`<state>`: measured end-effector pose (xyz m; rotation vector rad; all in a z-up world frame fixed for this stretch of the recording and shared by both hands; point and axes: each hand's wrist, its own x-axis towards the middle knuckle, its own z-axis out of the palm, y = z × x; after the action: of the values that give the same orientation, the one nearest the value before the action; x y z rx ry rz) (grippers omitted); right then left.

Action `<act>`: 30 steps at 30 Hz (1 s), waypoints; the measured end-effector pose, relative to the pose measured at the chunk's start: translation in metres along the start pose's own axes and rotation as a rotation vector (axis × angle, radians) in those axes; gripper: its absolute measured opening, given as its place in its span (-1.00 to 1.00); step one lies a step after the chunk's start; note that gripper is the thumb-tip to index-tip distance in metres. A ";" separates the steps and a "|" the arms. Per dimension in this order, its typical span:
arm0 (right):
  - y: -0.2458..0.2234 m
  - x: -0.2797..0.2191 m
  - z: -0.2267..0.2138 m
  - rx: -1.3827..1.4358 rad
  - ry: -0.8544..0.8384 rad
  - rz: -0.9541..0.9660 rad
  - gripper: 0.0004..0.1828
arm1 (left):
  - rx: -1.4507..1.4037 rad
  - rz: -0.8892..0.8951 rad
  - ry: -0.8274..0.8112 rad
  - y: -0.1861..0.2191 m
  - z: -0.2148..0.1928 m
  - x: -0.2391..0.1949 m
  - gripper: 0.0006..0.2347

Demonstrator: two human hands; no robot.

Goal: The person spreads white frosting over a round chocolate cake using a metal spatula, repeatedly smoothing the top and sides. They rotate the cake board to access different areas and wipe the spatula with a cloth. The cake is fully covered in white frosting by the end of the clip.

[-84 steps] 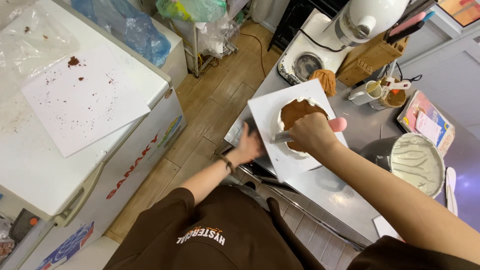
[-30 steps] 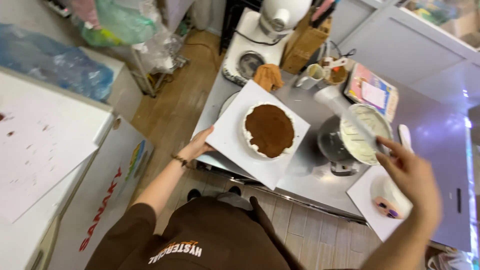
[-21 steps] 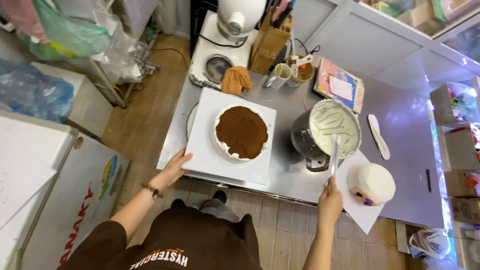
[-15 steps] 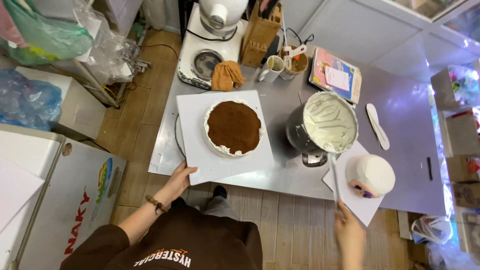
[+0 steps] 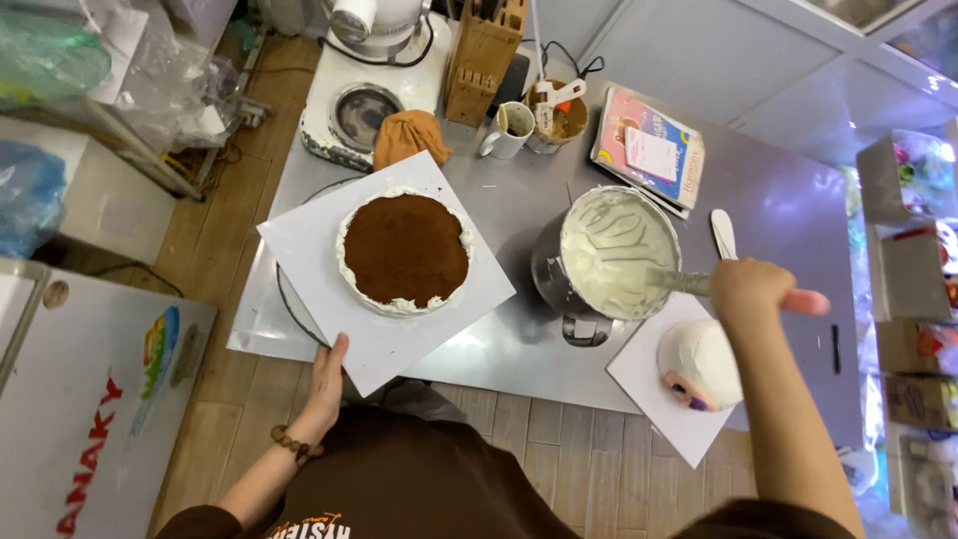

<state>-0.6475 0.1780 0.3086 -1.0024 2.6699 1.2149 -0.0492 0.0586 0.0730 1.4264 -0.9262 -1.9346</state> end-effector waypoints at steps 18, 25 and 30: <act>-0.073 0.058 0.047 0.403 -0.015 -0.326 -0.54 | 0.053 -0.016 0.199 -0.013 -0.005 0.010 -0.24; -0.093 0.045 0.035 0.583 0.089 -0.357 -0.57 | 0.061 -0.006 0.202 -0.011 -0.004 0.008 -0.22; -0.090 0.028 0.018 0.770 0.093 -0.307 -0.55 | 0.089 0.044 0.159 -0.020 -0.007 0.013 -0.22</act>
<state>-0.6221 0.1320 0.2283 -1.2399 2.5341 0.0527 -0.0466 0.0598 0.0483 1.5724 -0.9709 -1.7392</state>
